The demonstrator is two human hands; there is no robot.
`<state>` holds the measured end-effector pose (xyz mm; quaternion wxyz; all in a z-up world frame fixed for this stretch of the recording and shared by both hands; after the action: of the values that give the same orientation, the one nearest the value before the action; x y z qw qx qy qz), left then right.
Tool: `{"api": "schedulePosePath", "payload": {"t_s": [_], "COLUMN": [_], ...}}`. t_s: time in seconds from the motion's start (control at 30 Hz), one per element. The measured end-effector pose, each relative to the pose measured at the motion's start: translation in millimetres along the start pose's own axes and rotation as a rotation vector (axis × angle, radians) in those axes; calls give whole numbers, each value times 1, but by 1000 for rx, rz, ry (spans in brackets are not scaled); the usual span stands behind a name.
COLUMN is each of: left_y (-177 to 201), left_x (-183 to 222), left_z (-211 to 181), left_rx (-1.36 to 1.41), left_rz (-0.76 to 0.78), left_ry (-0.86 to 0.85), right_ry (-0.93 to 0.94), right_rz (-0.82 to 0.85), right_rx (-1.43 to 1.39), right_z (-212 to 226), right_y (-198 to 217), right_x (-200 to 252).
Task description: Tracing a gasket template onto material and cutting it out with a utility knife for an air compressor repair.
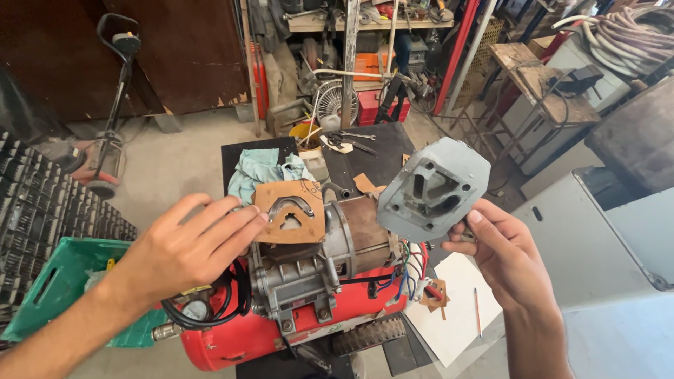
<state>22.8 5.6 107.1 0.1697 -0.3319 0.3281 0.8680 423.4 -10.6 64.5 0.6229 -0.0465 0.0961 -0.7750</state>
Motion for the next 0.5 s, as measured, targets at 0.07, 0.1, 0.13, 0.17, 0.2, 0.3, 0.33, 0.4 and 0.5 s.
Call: {"api": "schedulePosePath", "payload": {"t_s": [0.07, 0.1, 0.13, 0.17, 0.2, 0.3, 0.33, 0.4, 0.5], "left_y": [-1, -2, -3, -4, -5, -9, -11, -8, -5], "left_x": [2, 0, -2, -4, -2, 0, 1, -7, -23], "left_z": [2, 2, 2, 1, 1, 1, 2, 4, 10], "left_rx": [22, 19, -2, -24, -26, -4, 5, 17, 111], "left_rz": [121, 121, 129, 138, 140, 208, 254, 300, 403], "left_ry": [-48, -45, -63, -80, -77, -85, -77, -71, 73], "right_ry": [8, 8, 7, 6, 5, -5, -1, 2, -13], "right_rz": [11, 14, 13, 11, 15, 1, 7, 9, -8], "right_rx": [5, 6, 5, 4, 5, -13, 4, 19, 36], "right_z": [-3, -4, -4, -5, -5, -3, -2, -3, -4], "right_y": [2, 2, 3, 3, 0, -3, -3, -3, -2], "right_x": [-2, -3, -4, -5, -4, -4, -4, -4, -5]}}
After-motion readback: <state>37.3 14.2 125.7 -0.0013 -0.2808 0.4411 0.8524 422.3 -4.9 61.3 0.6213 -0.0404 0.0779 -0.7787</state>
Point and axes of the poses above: each hand's wrist, its own x-axis away from the middle knuckle, its own y-axis out of the back of the hand, z = x × y, the point moved 2 cm from there along -x, towards the middle knuckle, and after that the axes turned 15 degrees about -z, right-handed, at the moved point
